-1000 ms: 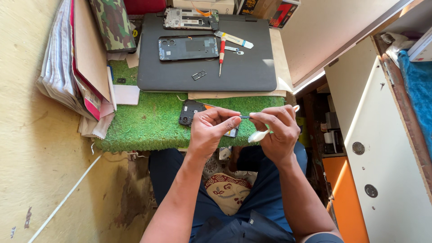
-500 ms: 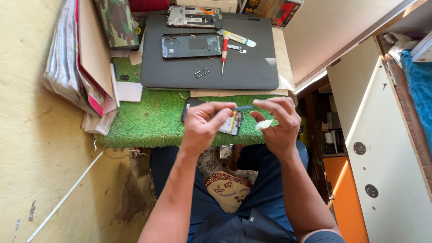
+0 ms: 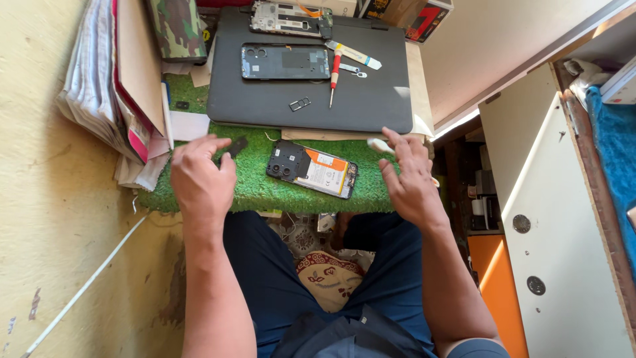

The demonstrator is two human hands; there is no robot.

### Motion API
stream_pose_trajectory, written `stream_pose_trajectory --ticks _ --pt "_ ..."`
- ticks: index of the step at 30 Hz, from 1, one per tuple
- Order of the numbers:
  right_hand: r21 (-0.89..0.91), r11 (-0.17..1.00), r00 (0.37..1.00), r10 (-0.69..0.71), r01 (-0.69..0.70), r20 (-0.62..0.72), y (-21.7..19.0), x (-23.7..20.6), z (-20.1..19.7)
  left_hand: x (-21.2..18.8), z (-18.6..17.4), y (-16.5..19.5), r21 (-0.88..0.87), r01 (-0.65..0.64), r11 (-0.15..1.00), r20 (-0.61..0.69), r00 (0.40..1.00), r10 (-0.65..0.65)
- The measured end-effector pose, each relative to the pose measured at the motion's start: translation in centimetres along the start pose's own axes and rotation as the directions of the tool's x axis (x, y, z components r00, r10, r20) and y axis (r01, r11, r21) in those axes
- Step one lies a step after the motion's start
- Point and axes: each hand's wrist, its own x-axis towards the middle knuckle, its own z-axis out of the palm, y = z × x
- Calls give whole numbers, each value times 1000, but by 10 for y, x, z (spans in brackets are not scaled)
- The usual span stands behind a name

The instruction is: The person removes the SIM tray from a smartphone, then separates the back cover from the chassis. They use a screwdriver to remove screws from the back of the phone and later use a toothbrush to clean the battery area and internal components.

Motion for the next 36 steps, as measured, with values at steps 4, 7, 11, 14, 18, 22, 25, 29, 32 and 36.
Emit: stream_pose_trajectory --ticks 4,7,11,14,18,22,25,29,32,36 --pt "1 992 988 -126 127 -90 5 8 -4 -3 9 18 -152 -43 987 15 999 46" --pt "34 996 991 -82 86 -101 7 31 -1 -7 19 41 -372 -118 921 287 929 235" --pt "-64 982 979 -184 179 -86 7 68 10 -20 35 76 -193 -340 921 506 769 390" --pt "-202 925 941 -336 321 -42 4 86 20 -24 42 86 -154 -337 929 580 730 361" --pt "-264 876 899 -433 404 -62 1 94 28 -24 44 83 -192 -284 939 620 707 340" --pt "-227 886 888 -440 405 -134 1 92 30 -20 41 79 -200 -260 945 682 656 325" --pt "-213 900 889 -419 379 -185 1 86 29 -16 40 75 -182 -318 930 706 617 349" --pt "-109 937 920 -346 331 -182 1 68 28 -14 38 67 -173 -317 933 715 611 340" --pt "90 934 937 -339 346 -88 3 42 25 -14 37 63 -179 -324 929 685 637 354" --pt "200 892 913 -406 405 -38 8 14 23 -16 38 64 -194 -302 933 682 643 350"
